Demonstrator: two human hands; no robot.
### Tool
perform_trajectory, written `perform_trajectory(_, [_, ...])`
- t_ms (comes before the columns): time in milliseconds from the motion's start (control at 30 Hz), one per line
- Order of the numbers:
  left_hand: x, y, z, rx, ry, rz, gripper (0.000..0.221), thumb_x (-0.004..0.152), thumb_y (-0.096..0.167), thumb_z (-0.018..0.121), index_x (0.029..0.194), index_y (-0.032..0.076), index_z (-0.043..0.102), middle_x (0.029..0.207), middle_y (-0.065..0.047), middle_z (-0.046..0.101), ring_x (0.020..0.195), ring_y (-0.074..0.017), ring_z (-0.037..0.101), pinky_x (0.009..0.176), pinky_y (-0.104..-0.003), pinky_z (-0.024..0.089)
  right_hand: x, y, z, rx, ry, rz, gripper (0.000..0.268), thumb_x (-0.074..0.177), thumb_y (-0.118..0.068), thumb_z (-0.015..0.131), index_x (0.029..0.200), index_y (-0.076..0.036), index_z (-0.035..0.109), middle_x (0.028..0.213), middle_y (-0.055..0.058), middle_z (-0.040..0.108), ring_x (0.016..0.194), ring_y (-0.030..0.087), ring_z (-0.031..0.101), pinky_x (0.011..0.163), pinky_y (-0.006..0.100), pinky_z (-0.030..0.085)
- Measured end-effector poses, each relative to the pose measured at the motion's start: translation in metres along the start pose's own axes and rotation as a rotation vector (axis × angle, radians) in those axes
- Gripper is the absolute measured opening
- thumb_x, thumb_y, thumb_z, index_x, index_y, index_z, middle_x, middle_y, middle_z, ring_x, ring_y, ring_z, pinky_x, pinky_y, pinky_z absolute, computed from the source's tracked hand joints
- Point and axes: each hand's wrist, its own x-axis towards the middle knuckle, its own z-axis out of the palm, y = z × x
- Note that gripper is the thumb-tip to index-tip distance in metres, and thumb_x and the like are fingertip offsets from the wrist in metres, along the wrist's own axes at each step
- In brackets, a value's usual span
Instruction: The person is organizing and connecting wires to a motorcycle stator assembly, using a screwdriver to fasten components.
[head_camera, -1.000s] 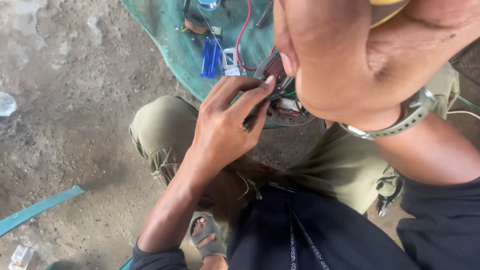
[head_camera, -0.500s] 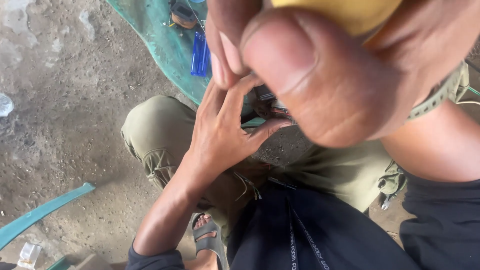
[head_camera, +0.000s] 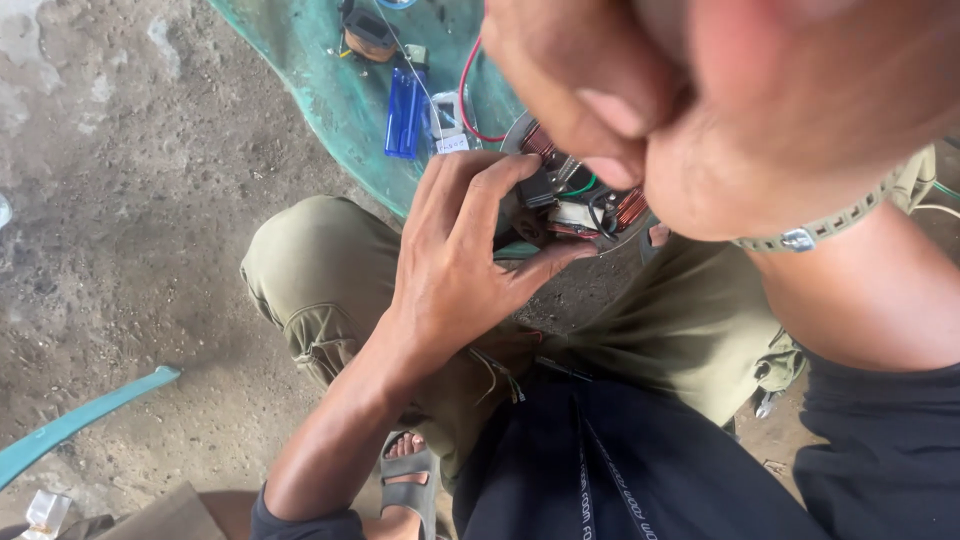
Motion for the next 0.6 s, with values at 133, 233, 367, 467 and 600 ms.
perform_trajectory(133, [0.0,-0.002,0.001,-0.029,0.013,0.001,0.062,0.091,0.042,0.085,0.124,0.0,0.055,0.116,-0.018,0.063,0.102,-0.0346,0.064,0.092,-0.045,0.055,-0.012,0.003,0.011,0.095,0.341,0.146,0.073,0.077,-0.054,0.044,0.146,-0.029,0.054,0.145,-0.012,0.065,0.132,0.005,0.064,0.114,0.028,0.045])
perform_trajectory(233, [0.0,-0.003,0.001,-0.029,0.023,-0.008,0.063,0.089,0.043,0.087,0.124,0.0,0.056,0.114,-0.018,0.064,0.1,-0.0341,0.065,0.09,-0.044,0.055,-0.014,0.002,0.014,0.218,0.355,0.071,0.075,0.075,-0.052,0.043,0.145,-0.026,0.053,0.142,-0.007,0.064,0.131,0.01,0.063,0.112,0.031,0.044])
perform_trajectory(367, [-0.001,-0.002,0.002,-0.022,0.04,0.026,0.062,0.091,0.044,0.083,0.122,-0.003,0.057,0.112,-0.018,0.065,0.097,-0.0338,0.066,0.088,-0.043,0.055,-0.018,0.001,0.018,0.471,0.38,-0.075,0.079,0.069,-0.048,0.041,0.143,-0.021,0.051,0.138,0.002,0.061,0.129,0.019,0.061,0.108,0.038,0.043])
perform_trajectory(467, [0.004,-0.001,0.0,-0.008,0.043,0.026,0.061,0.09,0.043,0.085,0.121,-0.003,0.059,0.114,-0.015,0.067,0.099,-0.0318,0.065,0.089,-0.043,0.056,-0.021,-0.004,0.022,0.664,0.381,-0.204,0.082,0.065,-0.045,0.039,0.141,-0.017,0.049,0.135,0.01,0.059,0.127,0.026,0.06,0.105,0.044,0.043])
perform_trajectory(600, [0.004,-0.003,-0.002,-0.011,0.053,0.045,0.059,0.091,0.044,0.081,0.118,-0.004,0.06,0.109,-0.017,0.067,0.096,-0.0338,0.066,0.087,-0.044,0.056,-0.024,-0.003,0.025,0.921,0.385,-0.368,0.086,0.06,-0.041,0.037,0.14,-0.012,0.048,0.13,0.019,0.057,0.125,0.036,0.058,0.101,0.051,0.042])
